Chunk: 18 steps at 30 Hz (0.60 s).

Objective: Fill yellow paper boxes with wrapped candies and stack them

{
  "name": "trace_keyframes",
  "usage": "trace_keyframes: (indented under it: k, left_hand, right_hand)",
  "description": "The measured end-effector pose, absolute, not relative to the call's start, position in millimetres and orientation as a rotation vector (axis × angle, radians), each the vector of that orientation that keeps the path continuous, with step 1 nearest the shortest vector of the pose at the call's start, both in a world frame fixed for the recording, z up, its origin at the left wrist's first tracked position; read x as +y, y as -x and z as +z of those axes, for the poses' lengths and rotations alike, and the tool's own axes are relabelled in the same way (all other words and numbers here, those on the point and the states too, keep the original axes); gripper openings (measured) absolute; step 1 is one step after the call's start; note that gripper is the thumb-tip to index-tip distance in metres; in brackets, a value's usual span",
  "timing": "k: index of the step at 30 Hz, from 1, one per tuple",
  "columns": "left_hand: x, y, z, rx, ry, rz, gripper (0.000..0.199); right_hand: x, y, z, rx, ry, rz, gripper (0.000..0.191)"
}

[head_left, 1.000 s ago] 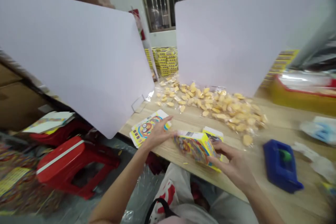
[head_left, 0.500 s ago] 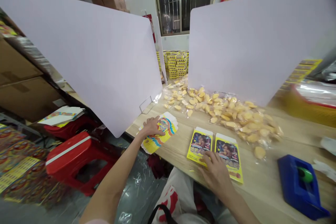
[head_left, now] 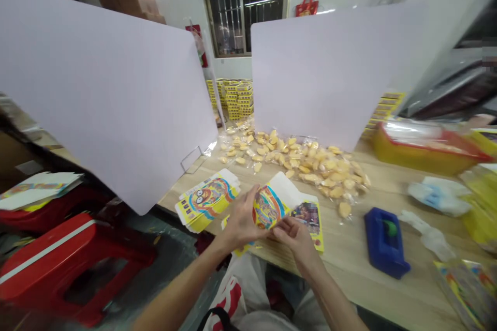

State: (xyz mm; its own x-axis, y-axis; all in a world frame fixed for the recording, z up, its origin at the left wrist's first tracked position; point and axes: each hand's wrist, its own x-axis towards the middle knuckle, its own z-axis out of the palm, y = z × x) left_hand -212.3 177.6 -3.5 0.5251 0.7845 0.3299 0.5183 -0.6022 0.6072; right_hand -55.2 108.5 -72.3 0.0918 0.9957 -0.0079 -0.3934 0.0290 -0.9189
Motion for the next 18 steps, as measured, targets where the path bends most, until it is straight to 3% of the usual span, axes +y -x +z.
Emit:
trace_keyframes:
  k: [3,8,13,16,18]
  left_hand:
    - [155.9,185.1,-24.5,1.026,-2.111,0.909,0.104]
    - [129.8,166.5,-67.9,0.789,-1.654,0.771,0.045]
    - [96.2,169.9,-100.8,0.678,-1.541,0.718,0.063]
    - [90.7,172.2,-104.3,0.542,-1.407,0.531,0.069]
    - [95.7,170.7,-100.6,0.513,-1.376,0.446,0.06]
  right_hand:
    - [85.5,33.8,-73.3,-0.826,1.061,1.103,0.037]
    - [28.9,-0.8,-88.0,-0.886,1.3,0.835,0.036]
    - [-19.2,-3.7,-104.4,-0.835,1.182,0.946,0.069]
    - [-32.2,-8.0,-111.2,-0.935,1.205,1.008,0.066]
    - [-32.8,-13.9,-111.6,-0.945,1.248,0.984,0.055]
